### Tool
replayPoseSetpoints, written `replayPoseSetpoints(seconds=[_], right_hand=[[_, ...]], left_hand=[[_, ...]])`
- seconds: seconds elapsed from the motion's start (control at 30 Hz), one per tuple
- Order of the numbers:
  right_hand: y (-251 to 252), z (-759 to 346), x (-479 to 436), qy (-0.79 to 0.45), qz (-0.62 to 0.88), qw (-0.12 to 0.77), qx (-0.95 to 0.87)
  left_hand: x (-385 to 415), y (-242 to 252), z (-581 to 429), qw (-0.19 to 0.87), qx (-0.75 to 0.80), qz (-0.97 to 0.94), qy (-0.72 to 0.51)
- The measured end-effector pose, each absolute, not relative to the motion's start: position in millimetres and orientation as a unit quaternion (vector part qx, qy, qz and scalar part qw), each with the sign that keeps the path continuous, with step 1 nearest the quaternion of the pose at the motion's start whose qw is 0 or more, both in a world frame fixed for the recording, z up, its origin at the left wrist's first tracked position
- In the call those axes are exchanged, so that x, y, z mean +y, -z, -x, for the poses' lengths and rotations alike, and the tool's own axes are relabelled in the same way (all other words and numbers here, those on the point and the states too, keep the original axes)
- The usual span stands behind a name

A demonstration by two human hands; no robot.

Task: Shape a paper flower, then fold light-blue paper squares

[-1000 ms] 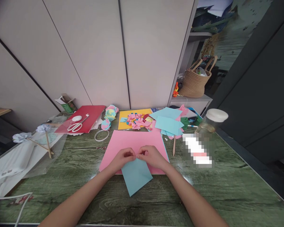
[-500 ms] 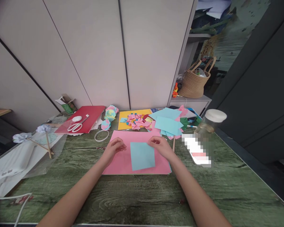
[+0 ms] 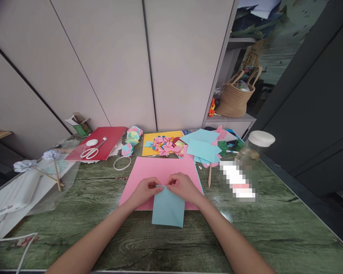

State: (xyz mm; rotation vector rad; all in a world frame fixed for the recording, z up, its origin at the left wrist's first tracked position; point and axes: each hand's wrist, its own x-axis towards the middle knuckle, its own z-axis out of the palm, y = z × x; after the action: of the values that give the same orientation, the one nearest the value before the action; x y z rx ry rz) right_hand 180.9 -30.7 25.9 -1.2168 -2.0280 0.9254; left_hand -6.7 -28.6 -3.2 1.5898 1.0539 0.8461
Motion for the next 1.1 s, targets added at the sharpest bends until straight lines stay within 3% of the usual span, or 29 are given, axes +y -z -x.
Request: replayPoseSetpoints(seconds=[0.43,0.67,0.8,1.1], right_hand=[[-27,-205,-16,-0.366,0.482,0.293,-0.74],[-27,-217,-7,-0.359,0.516,0.329,-0.705],[-27,-205,-12,-0.42,0.46,0.355,-0.697],[-23,-186,-25,-0.407,0.464,0.301,-0.727]], left_hand=[[-18,-3,20,0.456,0.442,-0.648,-0.42],[-5,-8,37,0.52,0.443,-0.565,-0.463],[-11,-4,26,0.554,0.438,-0.554,-0.44],[-25,-1,9,0.554,0.401,-0.628,-0.371]])
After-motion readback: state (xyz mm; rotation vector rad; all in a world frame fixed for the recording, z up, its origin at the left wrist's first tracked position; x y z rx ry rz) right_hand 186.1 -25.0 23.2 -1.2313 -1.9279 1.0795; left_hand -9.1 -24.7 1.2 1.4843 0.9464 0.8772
